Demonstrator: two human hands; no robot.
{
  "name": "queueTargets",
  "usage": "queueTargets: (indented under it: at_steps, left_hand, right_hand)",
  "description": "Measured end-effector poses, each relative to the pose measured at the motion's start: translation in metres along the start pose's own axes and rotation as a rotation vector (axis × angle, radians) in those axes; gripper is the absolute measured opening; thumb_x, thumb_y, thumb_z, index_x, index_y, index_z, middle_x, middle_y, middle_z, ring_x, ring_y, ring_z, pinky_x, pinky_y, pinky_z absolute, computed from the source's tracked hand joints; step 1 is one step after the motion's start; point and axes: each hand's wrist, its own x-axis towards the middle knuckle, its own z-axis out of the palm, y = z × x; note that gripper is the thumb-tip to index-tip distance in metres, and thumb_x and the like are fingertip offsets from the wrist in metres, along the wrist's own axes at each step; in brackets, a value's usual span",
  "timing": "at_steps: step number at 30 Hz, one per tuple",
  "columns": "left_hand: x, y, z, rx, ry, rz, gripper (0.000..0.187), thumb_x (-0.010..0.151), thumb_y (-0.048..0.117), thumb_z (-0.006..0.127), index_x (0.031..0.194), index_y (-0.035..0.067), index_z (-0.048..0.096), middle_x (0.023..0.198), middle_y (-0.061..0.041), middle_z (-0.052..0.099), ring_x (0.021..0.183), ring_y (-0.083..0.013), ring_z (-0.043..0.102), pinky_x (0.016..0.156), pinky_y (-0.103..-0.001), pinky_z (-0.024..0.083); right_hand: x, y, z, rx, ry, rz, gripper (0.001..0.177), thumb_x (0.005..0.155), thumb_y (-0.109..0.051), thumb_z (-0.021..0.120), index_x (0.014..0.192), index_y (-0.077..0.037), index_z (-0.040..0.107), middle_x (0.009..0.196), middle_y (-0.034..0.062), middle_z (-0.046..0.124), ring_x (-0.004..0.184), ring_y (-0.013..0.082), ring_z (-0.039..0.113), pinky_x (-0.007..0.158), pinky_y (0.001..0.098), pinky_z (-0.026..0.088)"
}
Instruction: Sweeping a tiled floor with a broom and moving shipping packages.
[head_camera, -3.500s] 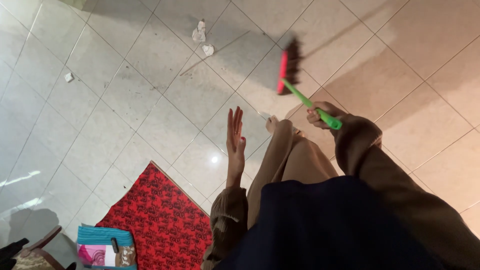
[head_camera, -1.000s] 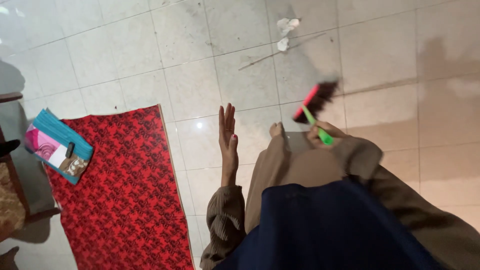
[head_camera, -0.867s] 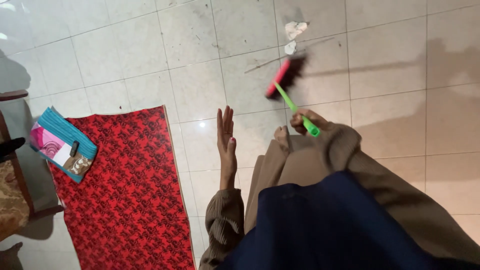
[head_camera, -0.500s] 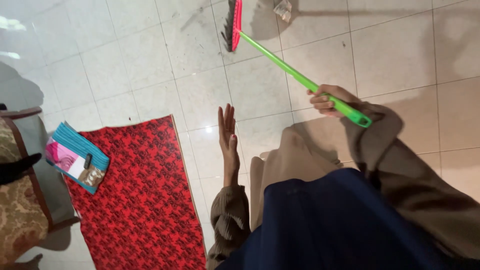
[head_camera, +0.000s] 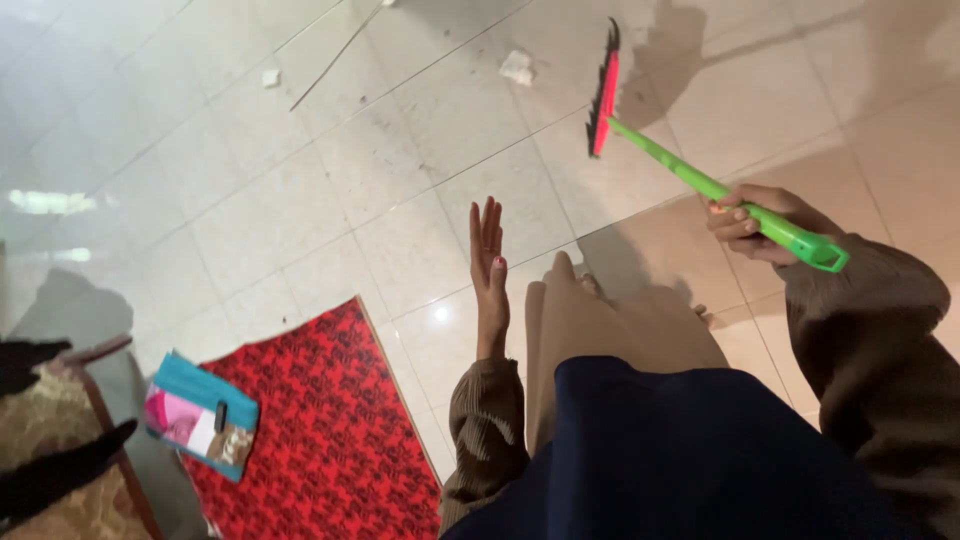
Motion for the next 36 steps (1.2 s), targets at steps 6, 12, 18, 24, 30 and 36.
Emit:
queueTargets:
  at_steps: [6, 12, 18, 24, 30, 36]
  left_hand:
    - [-0.001, -0.007, 0.057, 0.020, -0.119, 0.000, 0.094, 0.101, 0.066, 0.052, 0.169, 0.013, 0.015, 0.172, -0.019, 0.029, 0.162, -0.0355, 0.027, 0.133, -0.055, 0.023]
    - [-0.006, -0.016, 0.134, -0.001, -0.202, 0.013, 0.095, 0.101, 0.064, 0.055, 0.169, 0.011, 0.015, 0.172, -0.020, 0.028, 0.162, -0.0356, 0.027, 0.132, -0.055, 0.022]
    - [-0.034, -0.016, 0.240, -0.029, -0.263, 0.044, 0.090, 0.104, 0.060, 0.053, 0.169, 0.012, 0.014, 0.174, -0.018, 0.026, 0.163, -0.0348, 0.026, 0.133, -0.054, 0.022]
    - [-0.056, -0.018, 0.341, -0.078, -0.357, 0.037, 0.089, 0.104, 0.058, 0.053, 0.169, 0.012, 0.013, 0.174, -0.018, 0.026, 0.163, -0.0344, 0.025, 0.133, -0.054, 0.020]
    - [-0.065, -0.020, 0.407, -0.108, -0.457, 0.017, 0.089, 0.104, 0.056, 0.053, 0.169, 0.011, 0.013, 0.174, -0.019, 0.026, 0.163, -0.0342, 0.026, 0.133, -0.054, 0.021]
    - [-0.055, -0.028, 0.457, -0.107, -0.564, -0.019, 0.086, 0.107, 0.054, 0.053, 0.169, 0.010, 0.012, 0.174, -0.020, 0.026, 0.164, -0.0335, 0.023, 0.136, -0.052, 0.018]
  right_hand:
    - [-0.084, 0.041, -0.118, 0.016, -0.010, -0.192, 0.017, 0.104, -0.019, 0.050, 0.112, -0.005, 0.046, 0.068, -0.0084, 0.044, 0.045, 0.0032, 0.040, 0.034, 0.0196, 0.031]
    - [-0.200, 0.069, -0.203, 0.251, 0.078, -0.267, 0.021, 0.105, -0.019, 0.048, 0.116, -0.001, 0.045, 0.074, -0.0055, 0.044, 0.050, -0.0008, 0.042, 0.037, 0.0160, 0.034]
    - [-0.280, 0.102, -0.298, 0.390, -0.011, -0.317, 0.018, 0.105, -0.017, 0.049, 0.115, -0.002, 0.046, 0.074, -0.0047, 0.043, 0.053, 0.0022, 0.044, 0.039, 0.0171, 0.034]
    - [-0.347, 0.105, -0.299, 0.336, 0.214, -0.386, 0.016, 0.101, -0.018, 0.049, 0.111, -0.006, 0.048, 0.070, -0.0068, 0.041, 0.052, 0.0009, 0.042, 0.040, 0.0170, 0.031]
    - [-0.390, 0.103, -0.323, 0.321, 0.312, -0.461, 0.020, 0.102, -0.017, 0.049, 0.117, -0.004, 0.050, 0.070, -0.0070, 0.043, 0.052, 0.0005, 0.042, 0.041, 0.0162, 0.031]
    - [-0.434, 0.114, -0.357, 0.414, 0.181, -0.485, 0.024, 0.103, -0.020, 0.050, 0.119, -0.002, 0.051, 0.071, -0.0039, 0.047, 0.051, 0.0026, 0.044, 0.035, 0.0173, 0.031]
